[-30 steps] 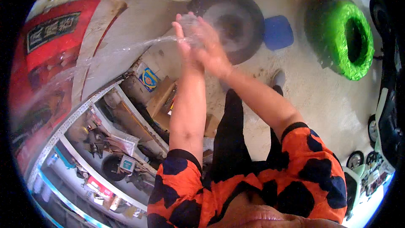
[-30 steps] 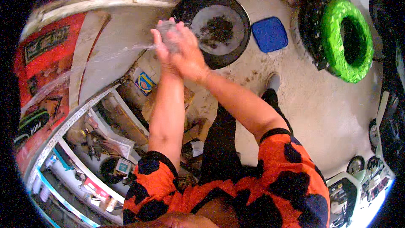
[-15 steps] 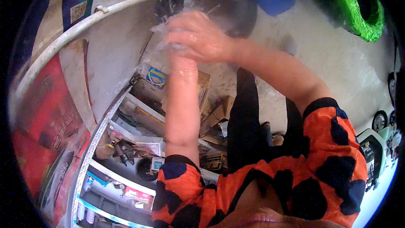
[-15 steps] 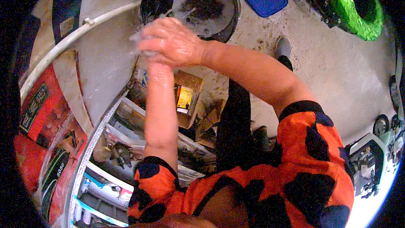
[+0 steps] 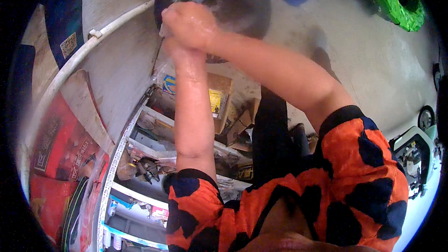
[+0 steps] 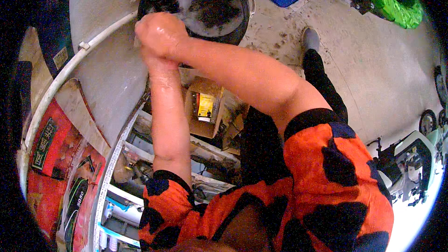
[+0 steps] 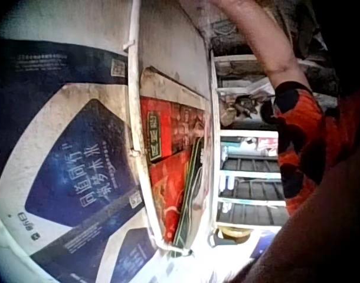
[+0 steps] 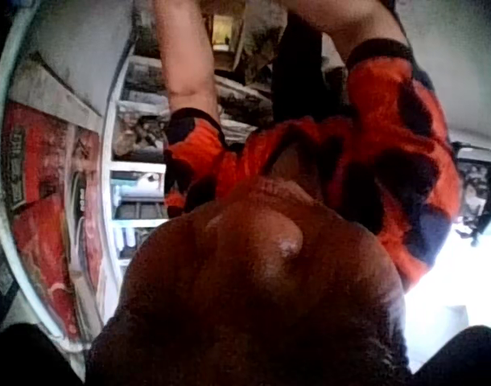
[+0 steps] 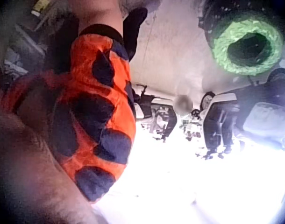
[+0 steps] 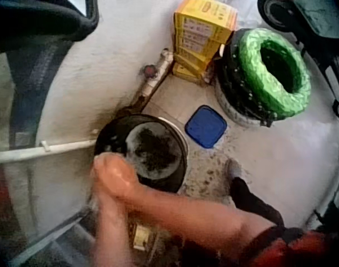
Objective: The person washes a cloth by hand in a bucket of water on the floor, rubbing the cloth against itself to clean it, and then rinses it under a stream of water from a pipe.
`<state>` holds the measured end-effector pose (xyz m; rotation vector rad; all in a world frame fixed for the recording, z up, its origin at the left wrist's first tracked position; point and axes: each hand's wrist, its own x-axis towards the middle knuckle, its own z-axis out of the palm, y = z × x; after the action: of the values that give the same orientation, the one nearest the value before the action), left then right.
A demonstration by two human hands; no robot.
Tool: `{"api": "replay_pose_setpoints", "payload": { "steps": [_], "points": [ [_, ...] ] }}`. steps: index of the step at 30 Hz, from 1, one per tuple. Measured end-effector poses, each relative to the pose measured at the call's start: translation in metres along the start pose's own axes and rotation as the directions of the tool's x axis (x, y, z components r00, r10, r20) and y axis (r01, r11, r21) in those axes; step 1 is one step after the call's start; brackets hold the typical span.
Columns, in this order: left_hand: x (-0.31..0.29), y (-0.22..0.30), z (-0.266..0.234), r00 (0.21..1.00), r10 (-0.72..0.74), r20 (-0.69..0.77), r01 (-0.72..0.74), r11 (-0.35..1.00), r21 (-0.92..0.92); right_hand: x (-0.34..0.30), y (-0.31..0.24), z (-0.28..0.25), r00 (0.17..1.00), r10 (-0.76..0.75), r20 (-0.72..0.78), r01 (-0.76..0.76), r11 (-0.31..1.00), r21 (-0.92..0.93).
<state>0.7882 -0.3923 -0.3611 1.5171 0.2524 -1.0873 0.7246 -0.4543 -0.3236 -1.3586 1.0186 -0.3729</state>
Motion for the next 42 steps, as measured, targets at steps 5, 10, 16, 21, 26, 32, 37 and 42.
{"api": "replay_pose_setpoints", "payload": {
  "steps": [5,10,16,21,26,32,37,42],
  "points": [
    [-0.051,0.009,0.015,0.986,-0.011,0.165,0.048,0.975,-0.219,-0.011,0.035,-0.028,0.995,0.093,0.031,-0.096,0.848,0.522],
    [-0.05,-0.003,-0.017,0.954,0.202,0.22,-0.26,0.925,0.278,-0.03,0.035,-0.048,0.956,0.092,0.278,-0.214,0.867,0.45],
    [-0.048,0.005,-0.009,0.986,0.168,-0.012,-0.162,0.932,-0.324,-0.033,0.064,-0.037,0.927,0.282,0.248,-0.373,0.603,0.705],
    [-0.033,-0.011,-0.029,0.977,0.013,-0.213,-0.08,0.947,-0.312,-0.044,0.035,-0.037,0.939,0.344,0.017,-0.298,0.786,0.541],
    [-0.012,-0.004,-0.069,0.57,-0.143,0.81,0.634,0.703,-0.322,-0.098,0.029,-0.011,0.882,-0.438,0.173,0.443,0.896,0.01],
    [-0.014,-0.03,-0.022,0.939,-0.027,0.342,0.214,0.826,-0.521,0.004,0.023,0.003,0.996,0.057,-0.073,-0.075,0.955,-0.288],
    [0.007,0.002,-0.034,0.886,-0.026,0.464,0.234,0.887,-0.398,-0.046,0.028,0.021,0.956,-0.292,0.014,0.291,0.949,-0.124],
    [-0.026,-0.032,-0.021,0.993,-0.05,0.11,0.076,0.968,-0.241,0.006,0.027,0.01,0.983,0.183,0.012,-0.167,0.921,-0.352]
  ]
}}
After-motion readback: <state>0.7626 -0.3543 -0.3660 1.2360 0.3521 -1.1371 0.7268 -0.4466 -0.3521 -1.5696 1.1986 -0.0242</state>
